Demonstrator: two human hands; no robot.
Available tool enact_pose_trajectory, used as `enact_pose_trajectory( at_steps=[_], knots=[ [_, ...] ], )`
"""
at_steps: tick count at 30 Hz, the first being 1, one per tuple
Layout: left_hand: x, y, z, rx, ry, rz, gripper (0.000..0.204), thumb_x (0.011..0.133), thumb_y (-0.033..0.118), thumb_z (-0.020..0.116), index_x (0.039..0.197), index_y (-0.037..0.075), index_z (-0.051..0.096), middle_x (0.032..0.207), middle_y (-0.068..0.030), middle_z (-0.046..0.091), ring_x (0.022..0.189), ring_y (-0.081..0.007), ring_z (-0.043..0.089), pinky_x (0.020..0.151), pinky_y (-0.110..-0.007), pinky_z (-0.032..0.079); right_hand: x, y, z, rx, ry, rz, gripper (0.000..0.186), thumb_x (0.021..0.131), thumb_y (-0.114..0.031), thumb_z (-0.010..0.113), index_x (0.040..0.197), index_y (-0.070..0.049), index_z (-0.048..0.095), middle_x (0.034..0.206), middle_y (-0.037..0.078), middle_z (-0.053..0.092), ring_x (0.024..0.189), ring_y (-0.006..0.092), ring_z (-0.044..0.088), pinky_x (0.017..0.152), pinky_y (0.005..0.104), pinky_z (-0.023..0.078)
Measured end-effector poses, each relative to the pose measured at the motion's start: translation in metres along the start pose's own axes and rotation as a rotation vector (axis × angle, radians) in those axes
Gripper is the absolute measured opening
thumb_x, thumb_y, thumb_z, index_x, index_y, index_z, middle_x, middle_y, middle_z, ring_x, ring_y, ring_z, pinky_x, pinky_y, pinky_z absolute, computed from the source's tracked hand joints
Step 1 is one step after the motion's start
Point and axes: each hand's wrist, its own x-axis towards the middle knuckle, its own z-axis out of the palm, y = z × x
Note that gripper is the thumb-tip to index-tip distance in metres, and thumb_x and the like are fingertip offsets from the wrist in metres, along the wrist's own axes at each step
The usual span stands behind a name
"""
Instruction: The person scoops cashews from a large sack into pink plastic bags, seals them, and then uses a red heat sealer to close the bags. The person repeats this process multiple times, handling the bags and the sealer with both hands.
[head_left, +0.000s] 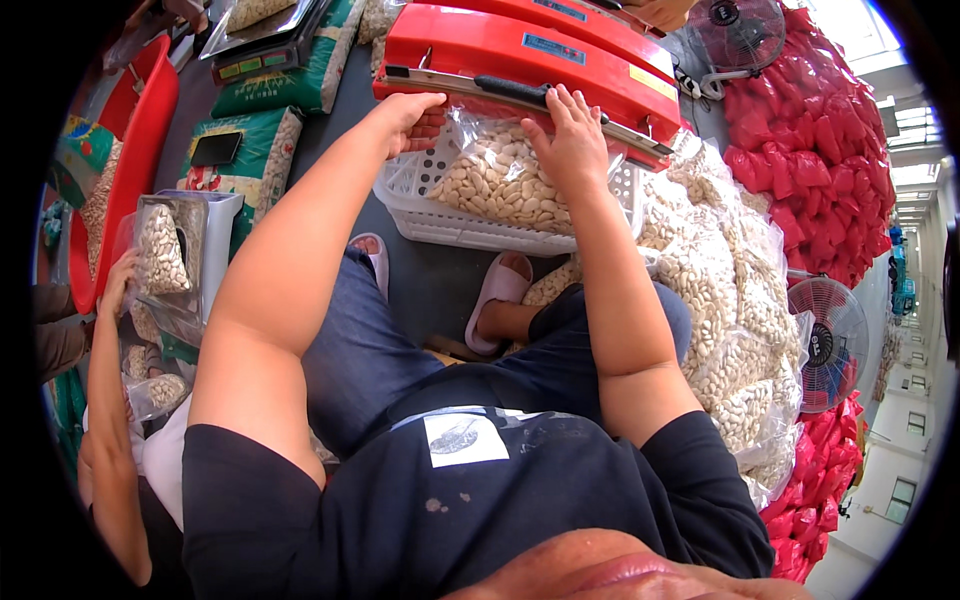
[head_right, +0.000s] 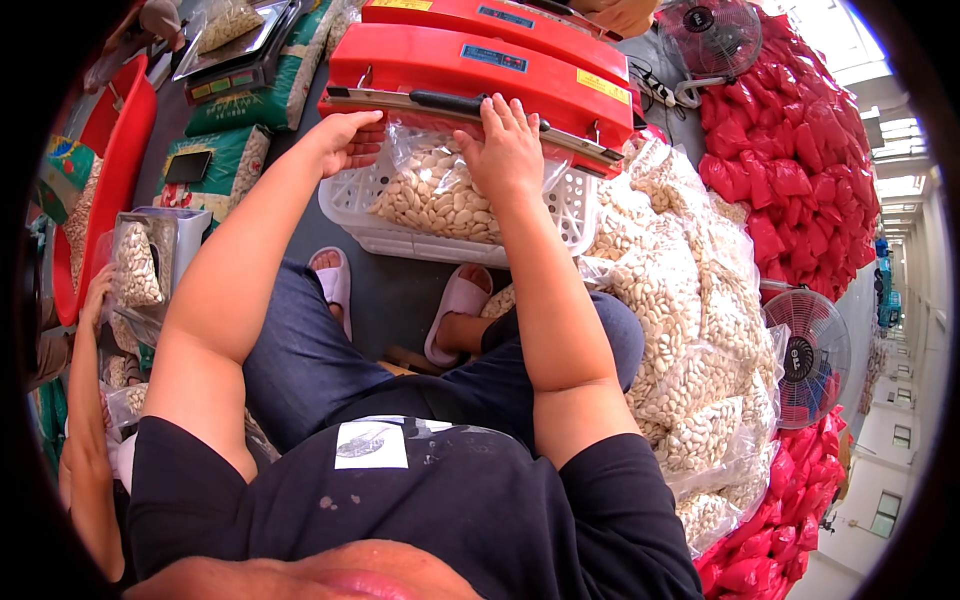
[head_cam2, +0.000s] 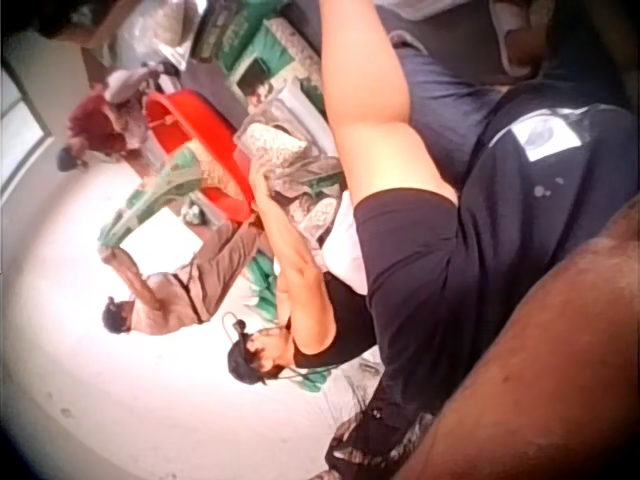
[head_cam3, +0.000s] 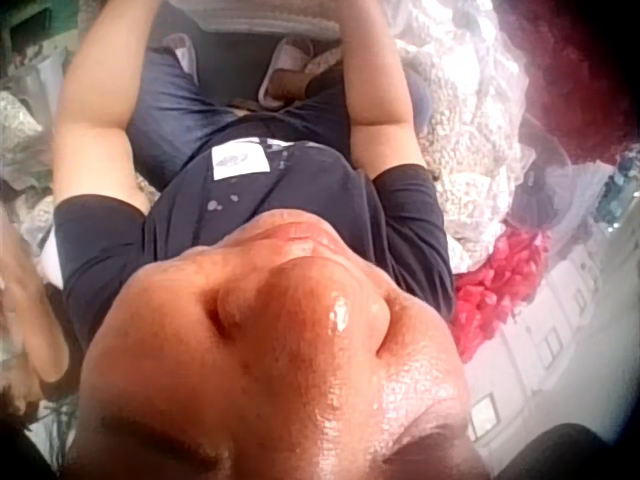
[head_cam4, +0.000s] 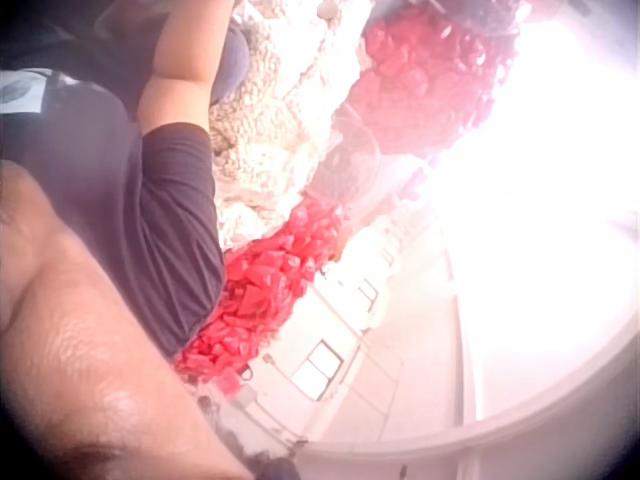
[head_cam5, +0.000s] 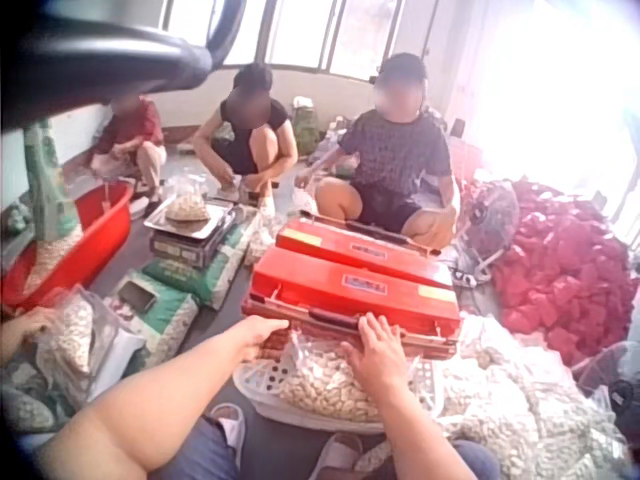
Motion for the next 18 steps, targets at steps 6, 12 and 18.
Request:
enact_pose_trajectory(
  at_steps=[6, 12, 18],
  knots=[
    [-0.008, 0.007, 0.009, 0.022, 0.031, 0.040, 0.028, 0.081, 0.036, 0.057, 0.093, 0.011, 0.058, 0.090, -0.0027, 0.058, 0.085, -0.0177, 0.054, 0.075, -0.035, 0.046, 0.001, 0.002, -0.001, 0.053, -0.021, -0.013, 0.058, 0.081, -0.043, 0.051, 0.124, -0.005, 0.044, 0.134, 0.011, 0.036, 0.127, 0.0270, 0.028, 0.106, 0.0399, 0.017],
    [0.004, 0.005, 0.010, -0.038, 0.008, 0.020, 0.030, 0.081, 0.036, 0.056, 0.090, 0.007, 0.056, 0.087, -0.0025, 0.059, 0.084, -0.0152, 0.056, 0.073, -0.031, 0.046, -0.009, 0.050, -0.067, 1.513, -0.275, 0.367, 0.034, 0.091, -0.026, 0.043, 0.115, -0.003, 0.052, 0.123, 0.008, 0.050, 0.118, 0.0186, 0.043, 0.094, 0.0317, 0.037],
    [-0.007, 0.010, 0.014, 0.041, 0.006, 0.011, 0.024, 0.081, 0.033, 0.057, 0.091, 0.011, 0.057, 0.086, -0.0005, 0.061, 0.080, -0.0142, 0.058, 0.070, -0.031, 0.045, -0.054, 0.112, -0.058, 0.885, -0.315, 1.011, 0.042, 0.085, -0.046, 0.047, 0.088, -0.005, 0.057, 0.074, 0.002, 0.061, 0.058, 0.0098, 0.054, 0.050, 0.0231, 0.040]
  ],
)
